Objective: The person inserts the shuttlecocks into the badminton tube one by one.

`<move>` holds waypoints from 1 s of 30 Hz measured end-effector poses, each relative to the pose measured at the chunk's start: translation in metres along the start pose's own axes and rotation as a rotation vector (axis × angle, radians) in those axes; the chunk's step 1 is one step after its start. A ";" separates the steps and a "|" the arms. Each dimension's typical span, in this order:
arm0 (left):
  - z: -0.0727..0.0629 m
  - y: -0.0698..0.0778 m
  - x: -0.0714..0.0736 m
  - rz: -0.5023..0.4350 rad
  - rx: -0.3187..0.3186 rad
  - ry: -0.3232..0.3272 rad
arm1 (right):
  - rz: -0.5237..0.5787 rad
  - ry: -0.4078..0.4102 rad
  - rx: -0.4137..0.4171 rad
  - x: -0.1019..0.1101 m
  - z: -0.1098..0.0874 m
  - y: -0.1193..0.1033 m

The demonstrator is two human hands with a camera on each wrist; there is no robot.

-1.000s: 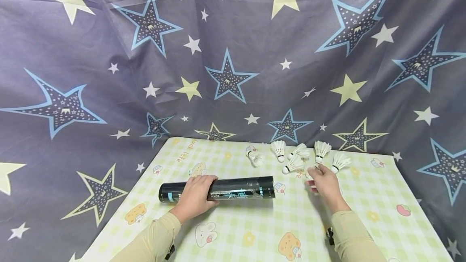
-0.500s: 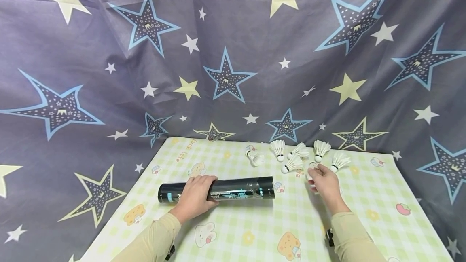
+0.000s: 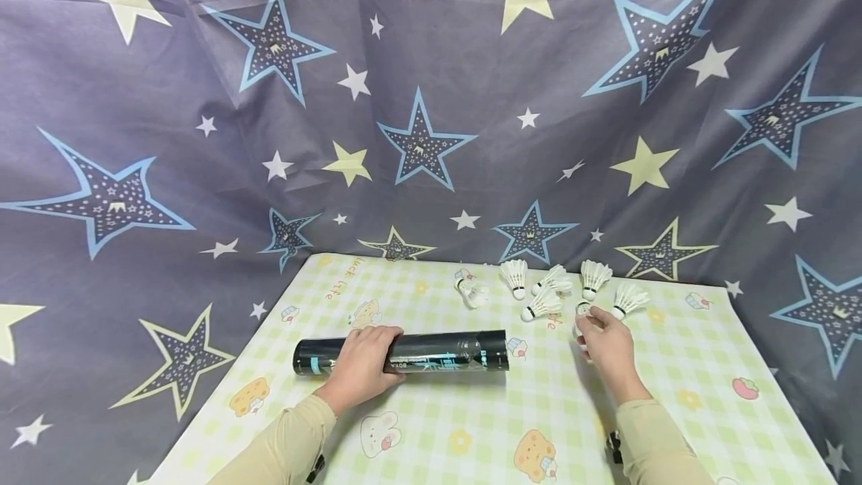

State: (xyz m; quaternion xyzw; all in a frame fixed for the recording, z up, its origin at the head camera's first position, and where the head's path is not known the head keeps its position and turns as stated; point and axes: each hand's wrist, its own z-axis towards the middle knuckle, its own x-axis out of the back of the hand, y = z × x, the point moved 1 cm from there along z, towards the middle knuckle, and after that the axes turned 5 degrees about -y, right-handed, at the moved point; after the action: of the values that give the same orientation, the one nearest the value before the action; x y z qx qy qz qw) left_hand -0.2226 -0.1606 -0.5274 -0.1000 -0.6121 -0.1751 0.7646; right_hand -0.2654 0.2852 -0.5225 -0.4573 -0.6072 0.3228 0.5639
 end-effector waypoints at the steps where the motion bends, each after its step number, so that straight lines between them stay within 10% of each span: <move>1: 0.000 0.000 0.000 0.002 -0.001 0.000 | -0.009 0.011 0.002 0.000 -0.001 0.000; 17: -0.001 0.000 -0.004 0.004 -0.002 0.004 | -0.096 0.272 0.082 0.005 -0.014 -0.004; 30: -0.002 0.001 -0.003 0.005 0.002 0.000 | -0.047 0.293 0.161 0.004 -0.027 -0.011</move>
State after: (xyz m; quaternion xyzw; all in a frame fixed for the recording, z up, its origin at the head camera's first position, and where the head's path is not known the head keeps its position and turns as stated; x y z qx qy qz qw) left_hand -0.2206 -0.1596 -0.5308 -0.1009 -0.6120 -0.1725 0.7652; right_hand -0.2409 0.2818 -0.5065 -0.4384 -0.5015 0.2869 0.6885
